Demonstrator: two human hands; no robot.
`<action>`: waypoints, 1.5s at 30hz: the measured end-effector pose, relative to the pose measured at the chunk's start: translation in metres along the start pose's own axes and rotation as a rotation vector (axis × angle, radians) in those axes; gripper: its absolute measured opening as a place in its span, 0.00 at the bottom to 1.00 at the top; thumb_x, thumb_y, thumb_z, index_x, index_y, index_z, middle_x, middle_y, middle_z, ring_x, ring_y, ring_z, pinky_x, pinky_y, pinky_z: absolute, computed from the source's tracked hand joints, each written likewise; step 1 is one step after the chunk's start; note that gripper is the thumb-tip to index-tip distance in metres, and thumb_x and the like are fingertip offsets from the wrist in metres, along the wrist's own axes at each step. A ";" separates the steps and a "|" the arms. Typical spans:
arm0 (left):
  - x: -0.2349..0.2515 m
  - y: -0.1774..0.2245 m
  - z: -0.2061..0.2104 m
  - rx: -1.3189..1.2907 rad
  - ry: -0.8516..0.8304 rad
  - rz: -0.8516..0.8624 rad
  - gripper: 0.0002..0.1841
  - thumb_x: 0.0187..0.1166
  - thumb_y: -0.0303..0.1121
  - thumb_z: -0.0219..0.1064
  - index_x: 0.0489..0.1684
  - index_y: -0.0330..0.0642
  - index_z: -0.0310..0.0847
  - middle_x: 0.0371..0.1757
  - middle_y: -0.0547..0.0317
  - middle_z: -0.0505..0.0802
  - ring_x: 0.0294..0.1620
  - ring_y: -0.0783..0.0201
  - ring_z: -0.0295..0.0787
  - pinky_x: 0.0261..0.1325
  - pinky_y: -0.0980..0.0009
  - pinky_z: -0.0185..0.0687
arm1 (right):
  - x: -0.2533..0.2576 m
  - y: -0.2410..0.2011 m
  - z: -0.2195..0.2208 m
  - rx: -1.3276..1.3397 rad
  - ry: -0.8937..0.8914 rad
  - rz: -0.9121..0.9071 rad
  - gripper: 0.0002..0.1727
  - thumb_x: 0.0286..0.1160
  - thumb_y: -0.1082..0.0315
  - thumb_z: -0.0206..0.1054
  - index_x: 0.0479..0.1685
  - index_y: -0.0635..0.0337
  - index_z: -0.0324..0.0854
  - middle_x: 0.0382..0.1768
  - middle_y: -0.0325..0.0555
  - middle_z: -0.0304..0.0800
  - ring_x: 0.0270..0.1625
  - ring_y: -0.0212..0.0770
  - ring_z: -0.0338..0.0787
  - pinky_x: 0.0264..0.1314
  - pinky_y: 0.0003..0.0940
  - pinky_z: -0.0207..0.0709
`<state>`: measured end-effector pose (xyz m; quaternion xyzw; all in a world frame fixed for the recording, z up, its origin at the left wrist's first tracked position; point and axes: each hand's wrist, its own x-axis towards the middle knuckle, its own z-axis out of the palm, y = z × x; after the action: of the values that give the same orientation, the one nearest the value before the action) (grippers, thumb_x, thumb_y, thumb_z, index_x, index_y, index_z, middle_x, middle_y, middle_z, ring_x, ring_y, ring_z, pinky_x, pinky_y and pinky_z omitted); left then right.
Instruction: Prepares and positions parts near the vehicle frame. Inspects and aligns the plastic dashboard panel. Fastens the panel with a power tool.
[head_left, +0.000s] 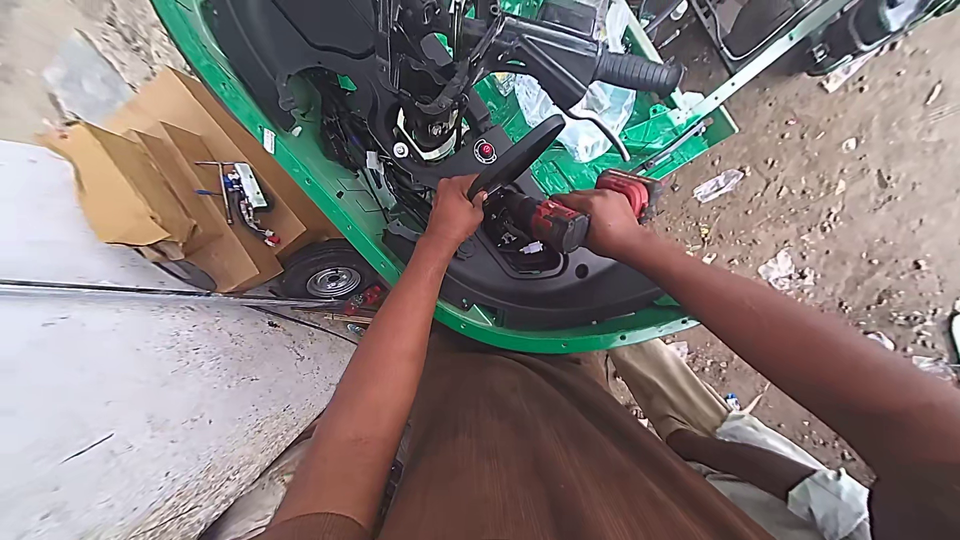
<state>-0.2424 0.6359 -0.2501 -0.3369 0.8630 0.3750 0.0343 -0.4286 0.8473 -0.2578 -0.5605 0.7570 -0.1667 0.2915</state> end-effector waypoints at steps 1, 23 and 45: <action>0.001 0.001 -0.001 -0.001 -0.005 0.001 0.08 0.80 0.30 0.66 0.41 0.34 0.88 0.36 0.44 0.92 0.43 0.50 0.91 0.52 0.47 0.82 | 0.001 0.000 0.000 -0.001 -0.015 0.012 0.25 0.65 0.67 0.76 0.66 0.52 0.87 0.55 0.54 0.95 0.57 0.61 0.93 0.57 0.69 0.80; 0.000 0.005 -0.006 -0.009 -0.023 -0.004 0.09 0.81 0.28 0.65 0.46 0.34 0.90 0.39 0.42 0.94 0.45 0.49 0.92 0.55 0.46 0.83 | 0.002 0.005 0.000 -0.077 0.057 -0.067 0.22 0.66 0.69 0.73 0.63 0.52 0.88 0.54 0.51 0.95 0.56 0.58 0.93 0.59 0.63 0.80; -0.003 0.004 -0.002 0.057 -0.081 0.065 0.20 0.80 0.26 0.63 0.69 0.49 0.89 0.51 0.44 0.97 0.56 0.46 0.94 0.64 0.43 0.82 | 0.001 -0.001 0.013 -0.189 0.023 -0.078 0.20 0.72 0.62 0.70 0.63 0.52 0.85 0.50 0.53 0.93 0.53 0.59 0.92 0.55 0.61 0.79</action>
<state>-0.2417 0.6385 -0.2454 -0.2920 0.8817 0.3646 0.0664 -0.4196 0.8468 -0.2674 -0.6125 0.7503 -0.1122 0.2220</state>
